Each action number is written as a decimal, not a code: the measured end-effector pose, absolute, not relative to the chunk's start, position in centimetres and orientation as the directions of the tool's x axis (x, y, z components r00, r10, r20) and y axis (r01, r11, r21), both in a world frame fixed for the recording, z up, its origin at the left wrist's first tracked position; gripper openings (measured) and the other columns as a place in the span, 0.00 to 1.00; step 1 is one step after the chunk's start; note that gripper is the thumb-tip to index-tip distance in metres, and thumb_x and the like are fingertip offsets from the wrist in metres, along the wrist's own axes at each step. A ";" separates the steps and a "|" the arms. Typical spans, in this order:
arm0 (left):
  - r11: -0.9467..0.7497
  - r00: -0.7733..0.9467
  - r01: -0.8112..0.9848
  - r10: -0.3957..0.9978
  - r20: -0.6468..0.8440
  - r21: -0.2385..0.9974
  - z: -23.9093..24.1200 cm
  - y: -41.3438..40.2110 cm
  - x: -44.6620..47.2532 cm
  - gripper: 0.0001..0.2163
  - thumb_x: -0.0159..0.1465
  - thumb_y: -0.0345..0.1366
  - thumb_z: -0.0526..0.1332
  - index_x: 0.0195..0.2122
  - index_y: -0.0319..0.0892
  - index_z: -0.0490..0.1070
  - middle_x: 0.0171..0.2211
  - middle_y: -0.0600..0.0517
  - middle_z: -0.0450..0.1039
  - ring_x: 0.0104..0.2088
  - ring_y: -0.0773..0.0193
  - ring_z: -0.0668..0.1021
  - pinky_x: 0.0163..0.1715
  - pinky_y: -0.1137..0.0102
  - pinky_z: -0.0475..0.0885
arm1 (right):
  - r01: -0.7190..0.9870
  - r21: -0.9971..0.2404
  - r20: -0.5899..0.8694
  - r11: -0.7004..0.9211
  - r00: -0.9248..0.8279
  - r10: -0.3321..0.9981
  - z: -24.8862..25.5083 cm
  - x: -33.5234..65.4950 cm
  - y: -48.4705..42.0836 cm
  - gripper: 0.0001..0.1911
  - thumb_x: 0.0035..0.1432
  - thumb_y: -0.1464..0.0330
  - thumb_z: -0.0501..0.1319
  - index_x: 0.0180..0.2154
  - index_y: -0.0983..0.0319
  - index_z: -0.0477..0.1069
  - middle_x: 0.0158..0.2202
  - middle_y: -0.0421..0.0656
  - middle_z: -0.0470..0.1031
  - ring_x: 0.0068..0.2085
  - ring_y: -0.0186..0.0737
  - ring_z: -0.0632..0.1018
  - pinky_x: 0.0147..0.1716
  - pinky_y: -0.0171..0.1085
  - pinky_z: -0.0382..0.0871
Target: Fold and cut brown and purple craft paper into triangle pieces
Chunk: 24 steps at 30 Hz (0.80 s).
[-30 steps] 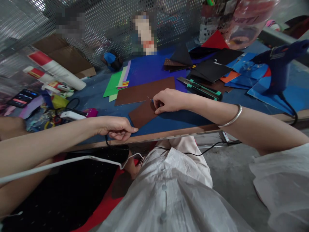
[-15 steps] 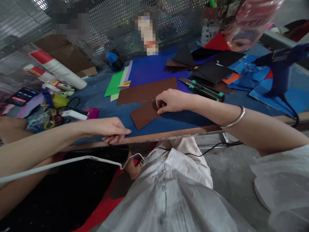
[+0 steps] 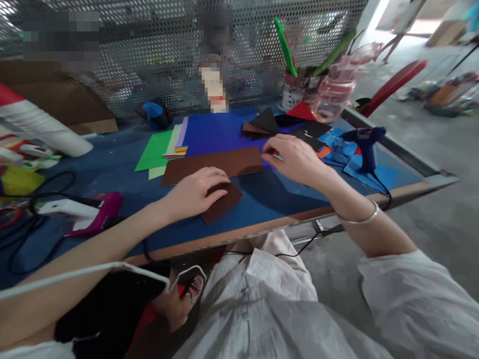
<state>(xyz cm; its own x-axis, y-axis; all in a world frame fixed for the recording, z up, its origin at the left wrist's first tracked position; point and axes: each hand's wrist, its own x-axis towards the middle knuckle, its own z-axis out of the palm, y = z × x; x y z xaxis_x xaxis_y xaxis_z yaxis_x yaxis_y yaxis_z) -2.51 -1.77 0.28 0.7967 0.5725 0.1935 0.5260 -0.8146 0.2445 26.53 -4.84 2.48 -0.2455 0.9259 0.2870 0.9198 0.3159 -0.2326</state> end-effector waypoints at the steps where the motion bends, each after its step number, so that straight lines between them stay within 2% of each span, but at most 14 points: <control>1: -0.804 0.784 0.538 0.588 0.200 0.254 0.0 -1.4 -2.6 0.17 0.73 0.44 0.56 0.51 0.39 0.78 0.54 0.41 0.80 0.58 0.48 0.79 0.62 0.53 0.74 | 0.968 -0.152 0.295 0.200 -0.149 0.944 2.3 27.5 -5.5 0.15 0.72 0.64 0.58 0.50 0.65 0.79 0.50 0.55 0.81 0.54 0.55 0.78 0.51 0.45 0.67; 2: -0.789 0.768 0.553 0.607 0.205 0.266 -0.3 -1.2 -2.6 0.17 0.72 0.44 0.57 0.52 0.39 0.78 0.54 0.40 0.80 0.58 0.47 0.80 0.62 0.52 0.74 | 0.991 -0.087 0.278 0.099 -0.071 0.958 2.1 28.4 -6.2 0.16 0.72 0.62 0.58 0.50 0.66 0.78 0.52 0.58 0.80 0.56 0.59 0.77 0.52 0.48 0.68; 4: -0.758 0.735 0.585 0.646 0.205 0.289 -0.7 -1.1 -2.6 0.17 0.71 0.44 0.58 0.53 0.38 0.76 0.54 0.39 0.79 0.57 0.46 0.80 0.60 0.52 0.75 | 1.000 -0.017 0.177 -0.003 0.006 0.984 1.3 29.9 -7.2 0.19 0.72 0.59 0.58 0.52 0.67 0.77 0.52 0.59 0.79 0.55 0.62 0.78 0.50 0.50 0.70; 6: -0.729 0.707 0.614 0.678 0.199 0.304 -1.0 -1.3 -2.5 0.18 0.70 0.44 0.59 0.54 0.37 0.75 0.55 0.39 0.78 0.57 0.44 0.80 0.60 0.51 0.75 | 0.999 -0.020 0.097 -0.042 0.044 0.994 0.5 30.8 -7.9 0.22 0.71 0.57 0.59 0.56 0.66 0.75 0.53 0.59 0.79 0.54 0.63 0.79 0.48 0.50 0.72; 9: -0.697 0.680 0.616 0.705 0.199 0.366 -1.5 -2.0 -2.2 0.19 0.68 0.41 0.63 0.58 0.39 0.72 0.55 0.40 0.77 0.55 0.46 0.80 0.59 0.52 0.75 | 0.996 -0.061 0.094 -0.058 0.063 0.994 -0.4 31.2 -8.4 0.23 0.70 0.58 0.59 0.59 0.64 0.72 0.56 0.59 0.77 0.52 0.61 0.80 0.47 0.51 0.75; 14: -0.624 0.634 0.557 0.746 0.204 0.549 -2.3 -2.3 -2.2 0.26 0.62 0.36 0.69 0.62 0.45 0.67 0.51 0.47 0.76 0.46 0.56 0.80 0.52 0.58 0.77 | 0.983 -0.164 0.215 0.080 -0.044 0.976 -0.3 30.8 -10.6 0.23 0.68 0.60 0.59 0.60 0.64 0.71 0.54 0.57 0.75 0.49 0.57 0.81 0.46 0.48 0.75; 17: -0.550 0.593 0.556 0.787 0.166 0.623 -2.5 -2.2 -2.4 0.34 0.58 0.35 0.73 0.64 0.46 0.63 0.49 0.49 0.77 0.42 0.59 0.78 0.48 0.60 0.78 | 0.956 -0.238 0.267 0.172 -0.106 0.958 0.0 29.9 -12.9 0.21 0.67 0.61 0.59 0.57 0.61 0.71 0.50 0.52 0.79 0.45 0.52 0.82 0.43 0.44 0.73; 21: -0.588 0.605 0.532 0.768 0.212 0.609 -2.7 -2.7 -2.5 0.31 0.61 0.35 0.70 0.64 0.46 0.62 0.46 0.50 0.77 0.45 0.57 0.80 0.50 0.59 0.77 | 0.930 -0.316 0.165 0.187 -0.140 0.976 0.3 28.4 -15.2 0.17 0.66 0.62 0.61 0.55 0.58 0.71 0.40 0.45 0.82 0.38 0.46 0.82 0.35 0.39 0.69; 24: -0.713 0.669 0.470 0.673 0.317 0.521 -2.9 -3.0 -2.7 0.26 0.65 0.33 0.65 0.64 0.46 0.62 0.50 0.47 0.76 0.50 0.54 0.80 0.54 0.57 0.76 | 0.908 -0.355 0.092 0.222 -0.203 0.975 0.2 27.9 -16.1 0.16 0.68 0.62 0.60 0.55 0.58 0.70 0.41 0.44 0.83 0.37 0.44 0.82 0.34 0.38 0.68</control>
